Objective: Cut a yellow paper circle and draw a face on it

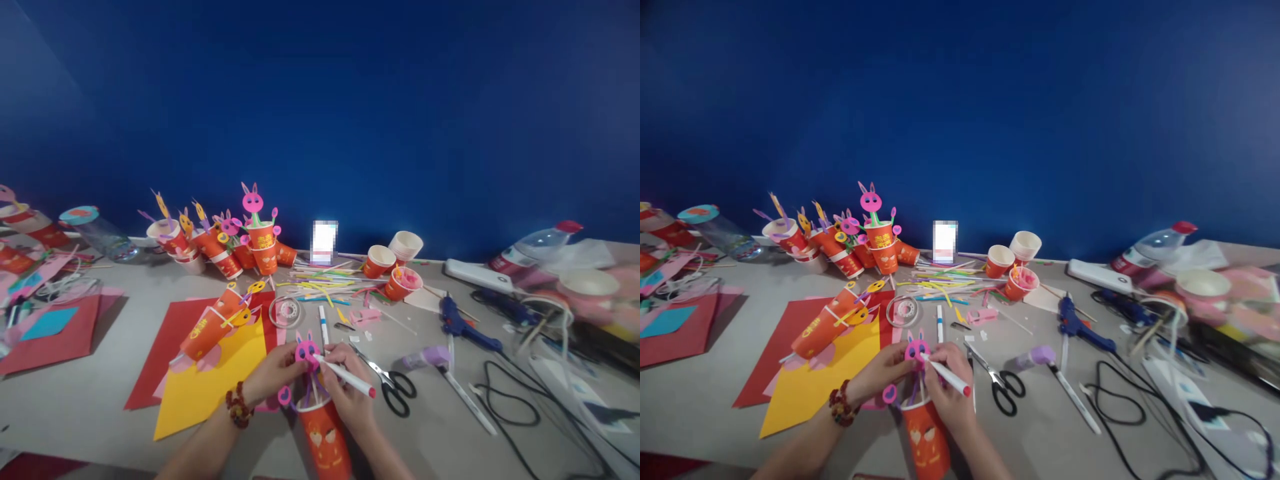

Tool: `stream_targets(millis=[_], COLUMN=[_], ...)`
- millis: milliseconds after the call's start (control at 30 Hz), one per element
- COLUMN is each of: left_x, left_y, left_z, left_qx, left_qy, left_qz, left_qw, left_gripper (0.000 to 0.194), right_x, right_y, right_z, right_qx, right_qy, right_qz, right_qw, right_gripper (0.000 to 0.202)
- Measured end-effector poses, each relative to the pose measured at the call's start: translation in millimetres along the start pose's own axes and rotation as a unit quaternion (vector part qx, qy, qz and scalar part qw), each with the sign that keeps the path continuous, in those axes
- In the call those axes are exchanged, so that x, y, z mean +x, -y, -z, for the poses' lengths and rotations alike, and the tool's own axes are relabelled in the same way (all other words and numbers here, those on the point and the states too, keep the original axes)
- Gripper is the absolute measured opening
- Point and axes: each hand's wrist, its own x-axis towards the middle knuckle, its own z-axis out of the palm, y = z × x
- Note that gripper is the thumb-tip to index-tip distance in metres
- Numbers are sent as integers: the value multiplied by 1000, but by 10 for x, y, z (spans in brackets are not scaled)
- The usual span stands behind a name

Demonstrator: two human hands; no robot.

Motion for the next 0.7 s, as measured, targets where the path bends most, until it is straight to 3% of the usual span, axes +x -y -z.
stream_targets(millis=[233, 500, 700], left_x=[1, -33, -75], left_y=[48, -69, -130], left_z=[-15, -31, -11], left_qx=[25, 77, 114], left_qy=[-12, -36, -40], left_qz=[-12, -12, -24], left_qw=[1000, 996, 992], left_gripper=[33, 26, 25], right_x=[-12, 44, 70], right_y=[-13, 99, 134], right_z=[0, 9, 23], right_qx=[-40, -95, -101], right_qy=[-1, -28, -23], right_qz=[50, 105, 101], right_qw=[998, 990, 989], right_gripper=[16, 16, 17])
